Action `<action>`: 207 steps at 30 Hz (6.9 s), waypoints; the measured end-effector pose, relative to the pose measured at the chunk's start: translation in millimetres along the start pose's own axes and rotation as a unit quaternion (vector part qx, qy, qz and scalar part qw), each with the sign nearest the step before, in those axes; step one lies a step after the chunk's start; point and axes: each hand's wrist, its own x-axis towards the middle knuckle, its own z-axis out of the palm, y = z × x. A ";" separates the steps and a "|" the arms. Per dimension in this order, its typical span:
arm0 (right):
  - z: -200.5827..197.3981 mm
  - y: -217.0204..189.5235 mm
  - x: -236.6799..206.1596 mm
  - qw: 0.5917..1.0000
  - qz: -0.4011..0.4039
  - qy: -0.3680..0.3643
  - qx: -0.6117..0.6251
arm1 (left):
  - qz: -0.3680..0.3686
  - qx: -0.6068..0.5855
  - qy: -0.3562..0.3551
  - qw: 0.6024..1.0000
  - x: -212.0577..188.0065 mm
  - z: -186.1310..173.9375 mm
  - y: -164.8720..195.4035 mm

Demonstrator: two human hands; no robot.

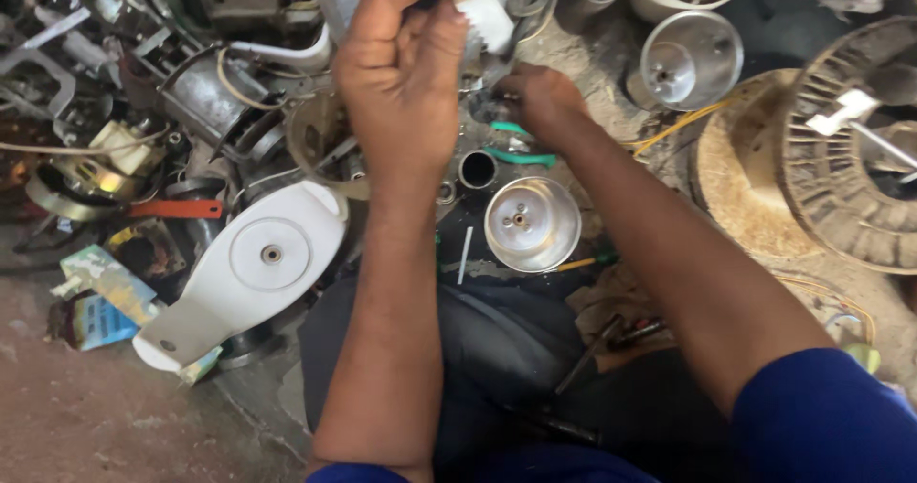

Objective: The person sits on the floor in a cluttered workshop, assembling small metal components. They use a hammer to tap a cylindrical metal piece into a bowl-shaped part and handle various small metal rings and rods, placing them into the assembly.

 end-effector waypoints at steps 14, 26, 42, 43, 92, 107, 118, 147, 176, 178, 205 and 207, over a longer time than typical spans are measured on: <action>-133.2 -86.7 -201.1 0.830 0.288 0.331 0.343 | -0.012 0.066 -0.025 0.997 -17.4 15.4 11.9; -277.8 -215.2 -280.0 0.876 0.192 0.375 0.235 | -0.109 0.042 -0.197 0.973 -137.8 117.4 44.2; -276.4 -237.2 -226.5 0.975 0.024 0.218 -0.036 | -0.001 0.135 -0.235 0.962 -128.9 103.5 71.7; -274.6 -234.8 -227.4 0.976 0.020 0.212 -0.041 | -0.006 0.137 -0.240 0.961 -129.4 102.1 70.1; -240.6 -223.3 -244.0 0.950 0.063 0.236 0.196 | 0.060 0.191 -0.186 0.962 -153.0 94.7 73.9; -282.1 -233.3 -235.1 0.989 0.017 0.083 0.118 | 0.006 0.157 -0.300 0.941 -151.5 90.5 55.8; -272.1 -249.3 -237.7 0.990 0.056 0.126 0.000 | -0.096 0.098 -0.307 0.942 -149.7 92.5 66.8; -276.1 -234.9 -239.5 0.981 0.063 0.156 0.097 | -0.253 -0.053 -0.289 0.922 -152.5 104.9 55.2; -251.0 -238.2 -237.6 0.907 0.070 0.212 0.358 | -0.246 -0.042 -0.313 0.916 -146.5 99.3 64.7; -250.6 -238.8 -237.2 0.908 0.069 0.217 0.353 | -0.246 -0.042 -0.311 0.917 -146.3 99.4 65.0; -245.6 -208.1 -245.6 0.891 0.136 0.224 0.370 | -0.038 0.148 -0.286 0.946 -144.6 93.1 76.3; -244.1 -202.6 -250.0 0.908 0.101 0.216 0.343 | -0.125 0.064 -0.284 0.948 -146.2 95.5 64.7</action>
